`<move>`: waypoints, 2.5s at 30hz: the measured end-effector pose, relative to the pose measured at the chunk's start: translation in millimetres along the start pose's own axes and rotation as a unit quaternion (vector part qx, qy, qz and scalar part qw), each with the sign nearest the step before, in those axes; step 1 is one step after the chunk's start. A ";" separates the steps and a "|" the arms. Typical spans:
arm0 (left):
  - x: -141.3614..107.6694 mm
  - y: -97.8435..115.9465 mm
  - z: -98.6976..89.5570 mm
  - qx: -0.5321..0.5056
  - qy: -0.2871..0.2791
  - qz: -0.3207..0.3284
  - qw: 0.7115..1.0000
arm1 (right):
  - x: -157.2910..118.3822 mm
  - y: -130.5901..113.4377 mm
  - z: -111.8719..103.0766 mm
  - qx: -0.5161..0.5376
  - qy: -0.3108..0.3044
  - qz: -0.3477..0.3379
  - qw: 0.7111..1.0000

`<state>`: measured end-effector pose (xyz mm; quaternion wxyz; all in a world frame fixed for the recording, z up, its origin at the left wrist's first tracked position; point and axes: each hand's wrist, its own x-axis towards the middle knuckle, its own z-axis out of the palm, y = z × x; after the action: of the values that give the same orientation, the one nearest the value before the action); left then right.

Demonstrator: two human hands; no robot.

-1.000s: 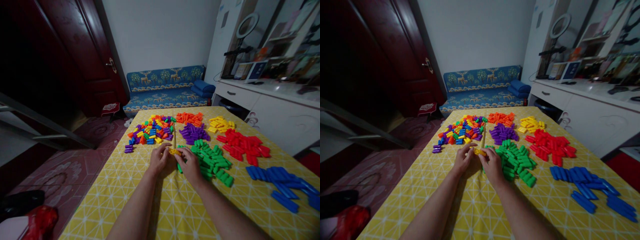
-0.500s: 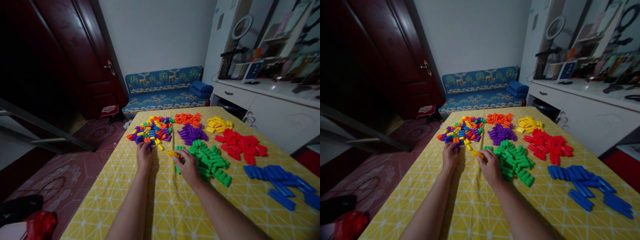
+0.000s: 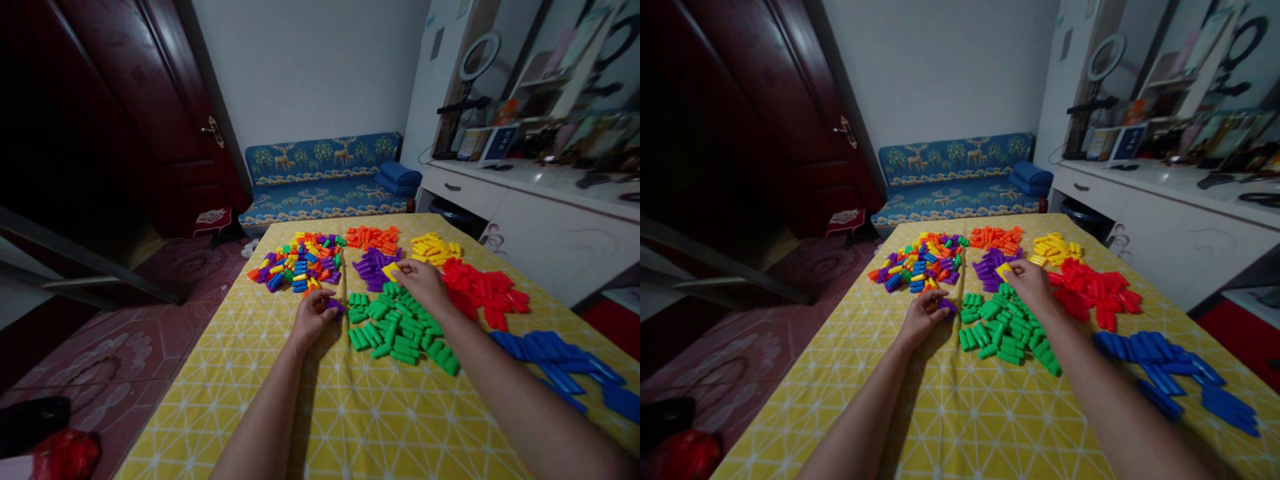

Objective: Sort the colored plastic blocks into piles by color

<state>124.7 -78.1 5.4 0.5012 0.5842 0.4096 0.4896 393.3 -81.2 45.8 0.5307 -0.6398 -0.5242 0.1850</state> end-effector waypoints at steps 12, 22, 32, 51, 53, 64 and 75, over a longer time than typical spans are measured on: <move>3.1 -8.0 2.3 -0.062 0.023 0.018 0.998 | -49.1 -27.7 45.6 -0.019 -0.135 -0.078 0.988; 2.3 0.1 -8.1 0.107 0.112 0.074 0.985 | -32.5 -30.9 53.9 -0.044 -0.069 -0.110 0.991; 2.9 -0.6 -11.1 0.191 0.154 0.116 0.963 | -111.6 -51.6 91.2 -0.116 -0.095 -0.209 0.966; 69.8 17.6 -30.2 0.570 0.061 0.096 0.814 | -139.4 -42.7 112.6 -0.052 -0.155 -0.208 0.964; 72.4 15.0 -29.7 0.591 0.038 0.082 0.801 | -139.0 -42.5 112.0 -0.045 -0.151 -0.202 0.967; 2.6 12.2 -34.6 0.557 0.044 0.087 0.825 | -136.7 -45.8 107.8 0.003 -0.119 -0.196 0.973; -9.4 40.0 -19.1 0.567 0.066 0.091 0.816 | -137.3 -49.3 106.6 0.067 -0.047 -0.171 0.982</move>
<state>103.7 -90.1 43.7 0.0060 0.7659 0.5915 0.2519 232.9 -154.1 5.6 0.5714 -0.4942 -0.6363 0.1563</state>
